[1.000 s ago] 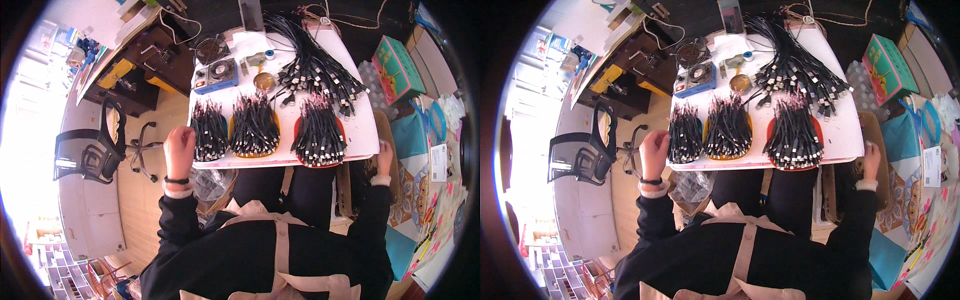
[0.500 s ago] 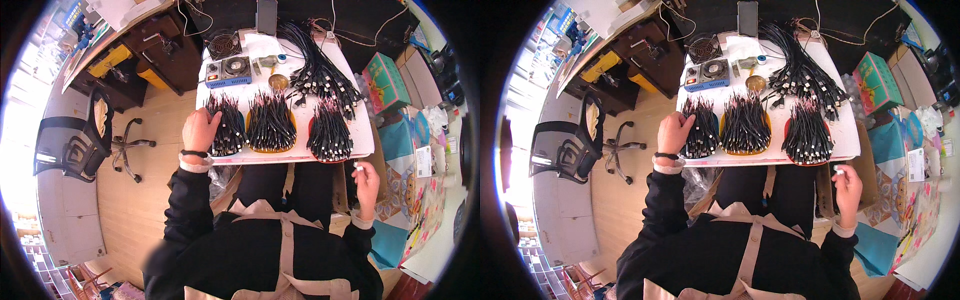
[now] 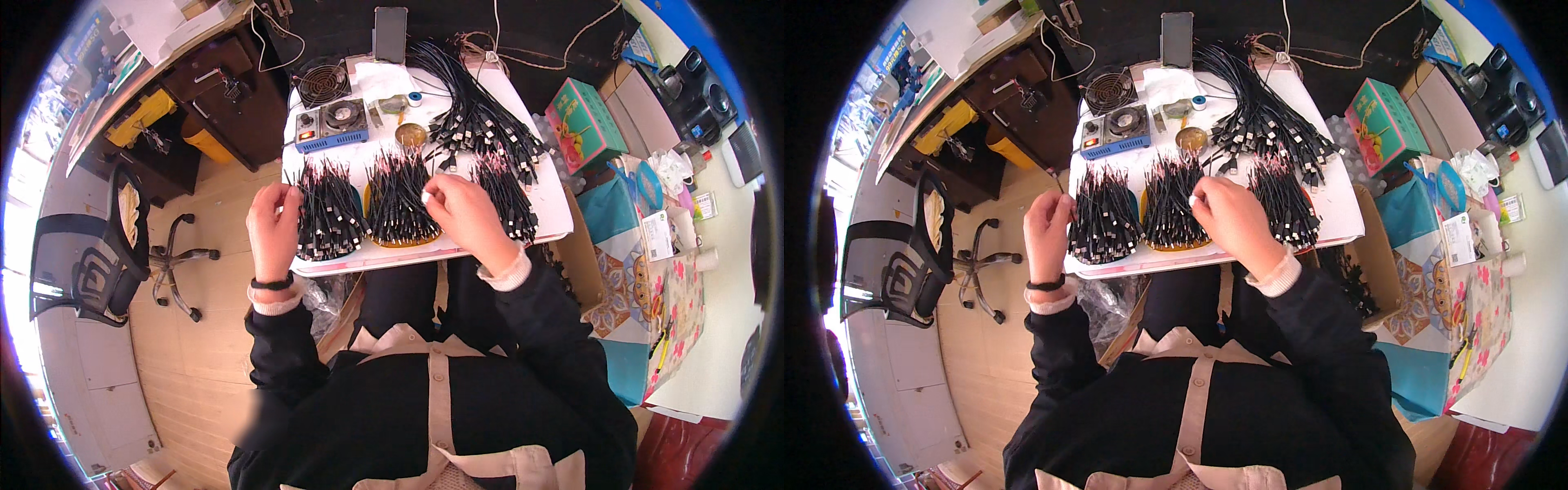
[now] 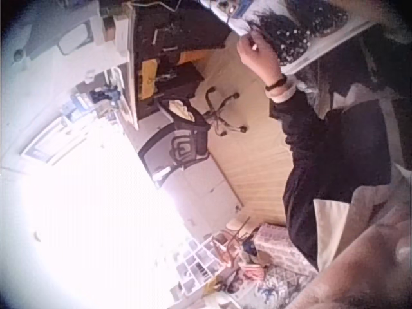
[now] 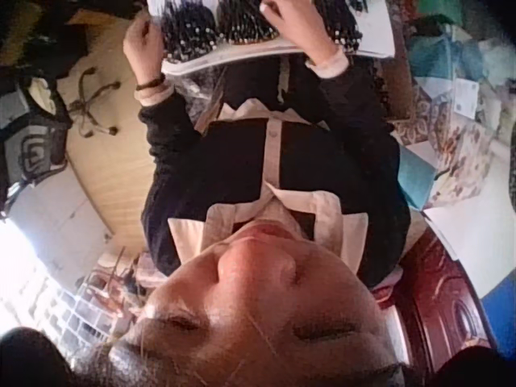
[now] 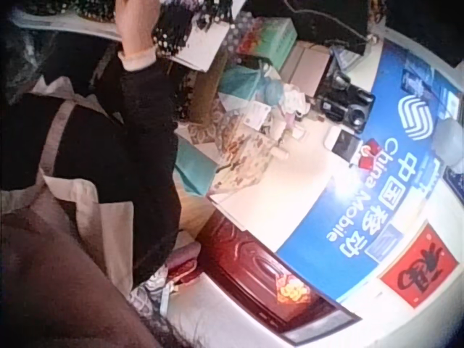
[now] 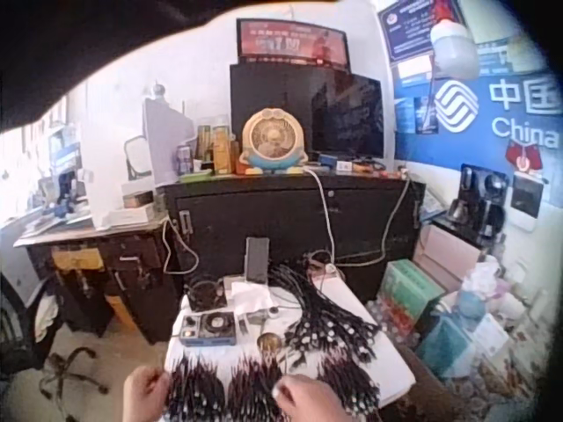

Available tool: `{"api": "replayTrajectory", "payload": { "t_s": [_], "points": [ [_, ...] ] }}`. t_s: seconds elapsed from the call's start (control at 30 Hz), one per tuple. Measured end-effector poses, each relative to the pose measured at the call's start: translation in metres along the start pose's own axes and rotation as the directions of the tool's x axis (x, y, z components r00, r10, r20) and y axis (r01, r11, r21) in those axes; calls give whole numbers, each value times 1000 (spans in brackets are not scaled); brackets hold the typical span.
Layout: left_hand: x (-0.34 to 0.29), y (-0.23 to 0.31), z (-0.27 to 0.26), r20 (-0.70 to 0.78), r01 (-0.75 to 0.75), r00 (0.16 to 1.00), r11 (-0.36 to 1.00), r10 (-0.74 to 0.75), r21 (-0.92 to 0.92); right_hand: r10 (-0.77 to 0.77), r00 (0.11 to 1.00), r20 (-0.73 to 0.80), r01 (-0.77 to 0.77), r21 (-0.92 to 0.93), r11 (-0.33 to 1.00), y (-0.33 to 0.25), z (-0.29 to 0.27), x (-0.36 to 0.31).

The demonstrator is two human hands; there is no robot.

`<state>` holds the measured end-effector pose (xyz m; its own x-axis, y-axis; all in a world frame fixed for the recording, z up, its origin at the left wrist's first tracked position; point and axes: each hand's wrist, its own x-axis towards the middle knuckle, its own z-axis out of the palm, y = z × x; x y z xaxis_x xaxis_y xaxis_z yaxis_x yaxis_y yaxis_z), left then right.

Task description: The person repeatedly picks up small black wires and white connectors from a tray, aligns them, and presses them together. They occasionally use a small tool to adjust the connection and place the assembled unit back on the tray. The process is repeated for multiple units throughout the clip.

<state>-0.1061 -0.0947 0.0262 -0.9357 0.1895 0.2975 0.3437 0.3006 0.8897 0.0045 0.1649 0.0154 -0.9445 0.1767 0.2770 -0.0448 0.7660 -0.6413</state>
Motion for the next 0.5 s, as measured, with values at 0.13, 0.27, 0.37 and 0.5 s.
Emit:
{"api": "replayTrajectory", "payload": {
  "t_s": [0.13,0.27,0.37,0.5],
  "points": [
    [-32,18,9,177,245,969,764,-173,-597,22,999,26,-15,-249,968,3,21,18],
    [-50,23,19,354,411,909,615,-219,-673,18,998,53,1,-336,942,6,31,25],
    [-51,21,26,403,445,891,582,-210,-680,43,998,41,-28,-329,944,8,33,28],
    [-54,19,34,422,468,880,543,-217,-697,70,997,15,-65,-218,974,5,24,28]
  ]
}}
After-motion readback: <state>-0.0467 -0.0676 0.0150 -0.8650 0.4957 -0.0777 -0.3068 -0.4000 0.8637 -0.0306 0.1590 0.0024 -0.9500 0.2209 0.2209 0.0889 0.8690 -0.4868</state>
